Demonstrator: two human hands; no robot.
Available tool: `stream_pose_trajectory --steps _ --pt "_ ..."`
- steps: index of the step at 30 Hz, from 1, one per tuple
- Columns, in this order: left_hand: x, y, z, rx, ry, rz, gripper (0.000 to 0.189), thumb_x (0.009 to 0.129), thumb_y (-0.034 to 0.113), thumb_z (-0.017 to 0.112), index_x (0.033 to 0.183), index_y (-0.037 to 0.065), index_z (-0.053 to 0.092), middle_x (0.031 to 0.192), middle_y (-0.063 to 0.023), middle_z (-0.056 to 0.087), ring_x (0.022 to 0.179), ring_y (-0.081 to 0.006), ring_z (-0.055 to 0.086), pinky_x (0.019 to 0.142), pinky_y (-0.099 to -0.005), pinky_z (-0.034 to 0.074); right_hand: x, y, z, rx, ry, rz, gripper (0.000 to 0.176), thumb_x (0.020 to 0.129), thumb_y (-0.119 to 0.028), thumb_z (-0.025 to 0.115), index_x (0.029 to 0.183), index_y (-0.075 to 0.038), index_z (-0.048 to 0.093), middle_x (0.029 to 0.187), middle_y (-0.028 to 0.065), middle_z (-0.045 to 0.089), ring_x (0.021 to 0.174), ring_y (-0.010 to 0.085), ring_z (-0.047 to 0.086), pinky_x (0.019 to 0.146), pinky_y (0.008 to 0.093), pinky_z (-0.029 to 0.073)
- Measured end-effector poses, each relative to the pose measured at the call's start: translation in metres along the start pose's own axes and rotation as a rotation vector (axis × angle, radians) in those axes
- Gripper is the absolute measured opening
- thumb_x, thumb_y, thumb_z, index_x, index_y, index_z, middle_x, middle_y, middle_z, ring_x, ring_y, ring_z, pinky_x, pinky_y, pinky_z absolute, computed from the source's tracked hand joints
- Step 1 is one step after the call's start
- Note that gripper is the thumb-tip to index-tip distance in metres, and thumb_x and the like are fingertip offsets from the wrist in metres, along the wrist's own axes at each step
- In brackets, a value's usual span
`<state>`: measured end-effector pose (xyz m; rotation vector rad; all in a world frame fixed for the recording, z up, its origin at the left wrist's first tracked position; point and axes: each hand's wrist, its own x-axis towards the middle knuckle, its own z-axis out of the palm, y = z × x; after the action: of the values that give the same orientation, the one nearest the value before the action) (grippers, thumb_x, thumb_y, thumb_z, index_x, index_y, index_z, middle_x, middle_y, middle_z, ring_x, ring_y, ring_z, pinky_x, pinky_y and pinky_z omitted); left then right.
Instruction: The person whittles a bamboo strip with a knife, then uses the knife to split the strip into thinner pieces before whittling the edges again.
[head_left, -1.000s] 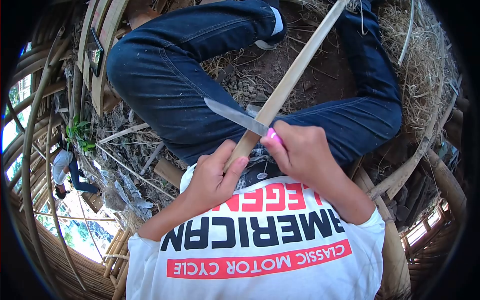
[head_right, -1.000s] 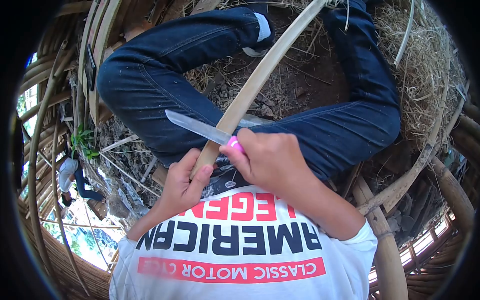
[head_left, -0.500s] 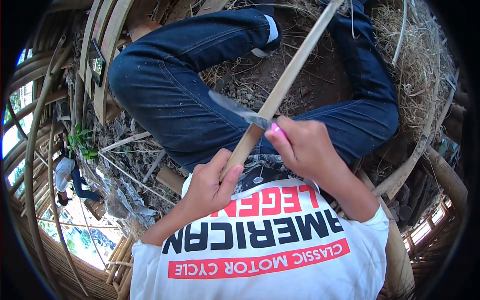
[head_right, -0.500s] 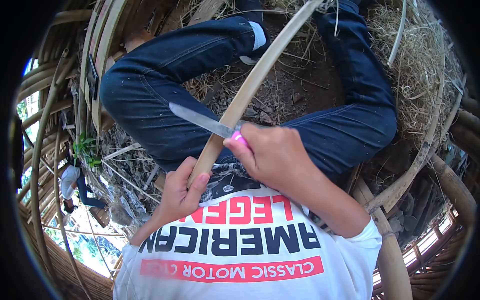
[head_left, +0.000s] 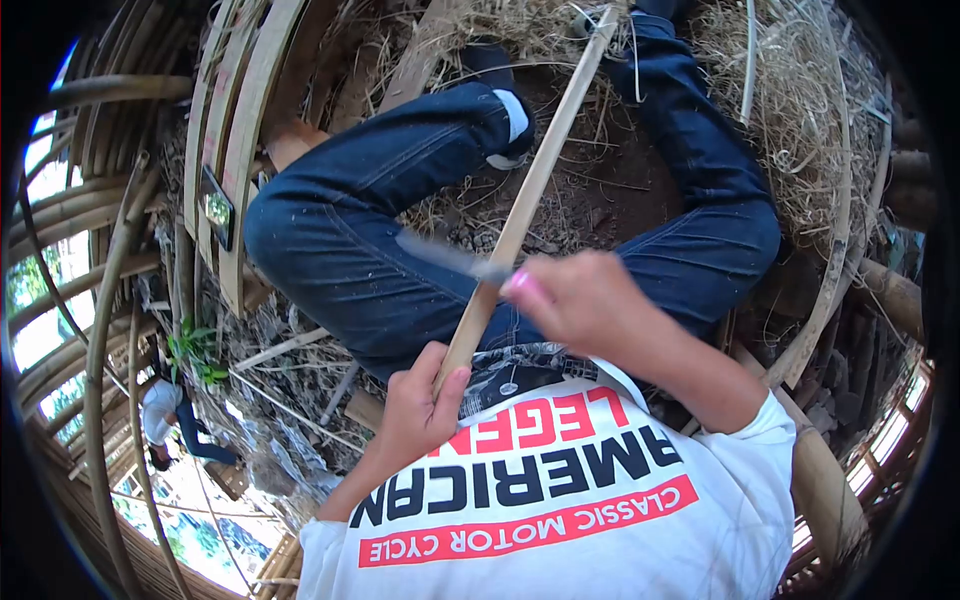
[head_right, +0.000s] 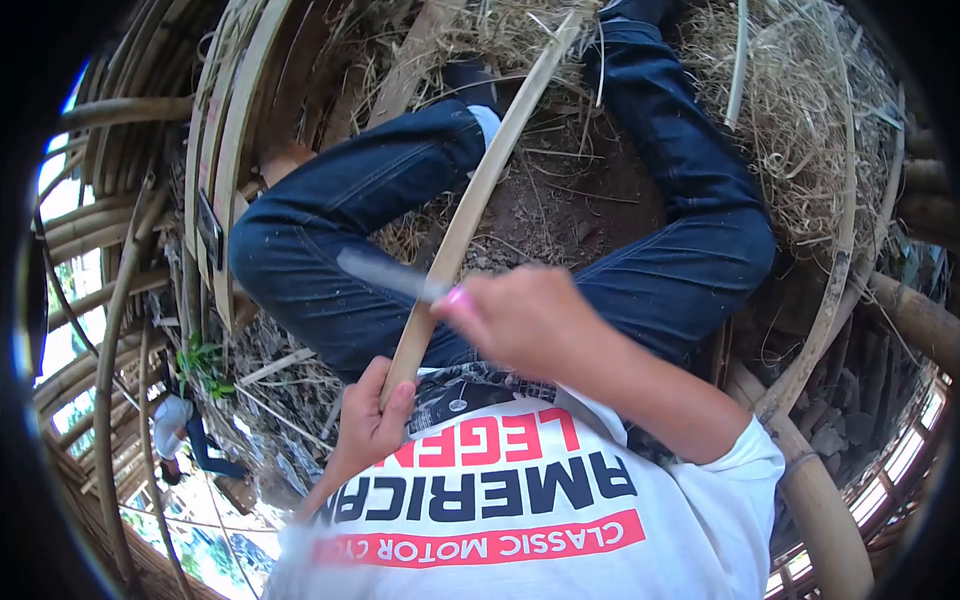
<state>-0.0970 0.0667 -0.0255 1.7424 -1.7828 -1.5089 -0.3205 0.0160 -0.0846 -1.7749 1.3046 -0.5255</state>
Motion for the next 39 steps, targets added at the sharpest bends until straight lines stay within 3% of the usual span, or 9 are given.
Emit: stream_pose_trajectory --steps 2,4,13,16,19,26,29,34,39 --pt "0.003 0.005 -0.003 -0.029 -0.010 -0.089 0.014 0.094 0.013 0.054 0.088 0.001 0.052 0.056 -0.0148 0.051 0.047 -0.0278 0.059 0.046 -0.0337 0.040 0.008 0.009 -0.004 0.002 -0.048 0.015 0.046 0.095 -0.046 0.046 0.076 -0.007 0.064 0.060 0.0177 0.061 0.060 0.0395 0.063 0.057 0.0493 0.050" --pt "0.007 0.002 0.000 0.036 0.002 -0.057 0.014 0.094 0.013 0.054 0.088 0.001 0.052 0.057 -0.0153 0.053 0.048 -0.0312 0.058 0.046 -0.0341 0.040 0.031 0.051 -0.013 -0.069 0.196 0.251 0.046 0.095 -0.045 0.046 0.076 -0.007 0.064 0.063 0.0187 0.062 0.062 0.0397 0.063 0.057 0.0497 0.050" --pt "0.024 -0.001 -0.020 0.462 0.181 0.065 0.010 0.084 0.006 0.061 0.083 0.001 0.053 0.069 -0.0170 0.056 0.066 -0.0356 0.056 0.060 -0.0430 0.043 0.040 0.058 0.016 0.286 0.375 0.189 0.036 0.095 -0.032 0.052 0.075 -0.003 0.053 0.058 0.0203 0.054 0.059 0.0423 0.057 0.052 0.0480 0.041" --pt "0.031 0.002 -0.030 0.555 0.174 0.045 0.011 0.082 0.005 0.060 0.083 0.001 0.050 0.067 -0.0182 0.056 0.066 -0.0370 0.057 0.060 -0.0453 0.044 0.029 0.052 0.029 0.457 0.391 0.212 0.032 0.095 -0.030 0.053 0.078 -0.003 0.053 0.057 0.0182 0.053 0.056 0.0392 0.058 0.050 0.0446 0.042" --pt "0.043 0.002 -0.036 0.720 0.050 -0.158 0.012 0.085 0.006 0.054 0.090 0.000 0.045 0.066 -0.0229 0.056 0.065 -0.0411 0.058 0.060 -0.0517 0.045 0.021 0.050 0.035 0.485 0.356 0.175 0.026 0.094 -0.028 0.053 0.084 -0.004 0.055 0.058 0.0164 0.054 0.056 0.0367 0.059 0.051 0.0421 0.042" --pt "0.063 -0.007 -0.035 0.796 0.062 0.072 0.017 0.083 0.003 0.053 0.097 -0.002 0.044 0.069 -0.0235 0.058 0.066 -0.0419 0.059 0.059 -0.0502 0.047 0.028 0.051 0.020 0.396 0.301 0.112 0.025 0.091 -0.030 0.056 0.086 -0.005 0.057 0.064 0.0181 0.060 0.062 0.0377 0.062 0.055 0.0436 0.046" --pt "0.066 0.001 -0.029 0.798 0.158 0.059 0.018 0.082 0.005 0.054 0.096 -0.003 0.045 0.071 -0.0241 0.059 0.068 -0.0419 0.060 0.059 -0.0497 0.047 0.036 0.046 0.021 0.270 0.292 0.001 0.026 0.090 -0.031 0.058 0.086 -0.005 0.057 0.064 0.0170 0.060 0.061 0.0373 0.062 0.055 0.0440 0.047" --pt "0.075 0.015 -0.021 0.694 0.082 -0.105 0.020 0.086 0.016 0.056 0.089 -0.001 0.046 0.066 -0.0243 0.060 0.064 -0.0432 0.061 0.058 -0.0498 0.049 0.045 0.029 0.033 0.370 0.231 -0.175 0.025 0.090 -0.030 0.061 0.082 -0.006 0.058 0.065 0.0152 0.061 0.059 0.0343 0.062 0.053 0.0409 0.048" --pt "0.080 0.014 -0.015 0.649 0.079 -0.117 0.024 0.089 0.021 0.056 0.088 0.000 0.046 0.062 -0.0245 0.059 0.061 -0.0441 0.061 0.058 -0.0517 0.048 0.044 0.034 0.043 0.313 0.263 -0.171 0.029 0.090 -0.033 0.061 0.077 -0.007 0.057 0.060 0.0132 0.059 0.055 0.0334 0.060 0.050 0.0404 0.047"
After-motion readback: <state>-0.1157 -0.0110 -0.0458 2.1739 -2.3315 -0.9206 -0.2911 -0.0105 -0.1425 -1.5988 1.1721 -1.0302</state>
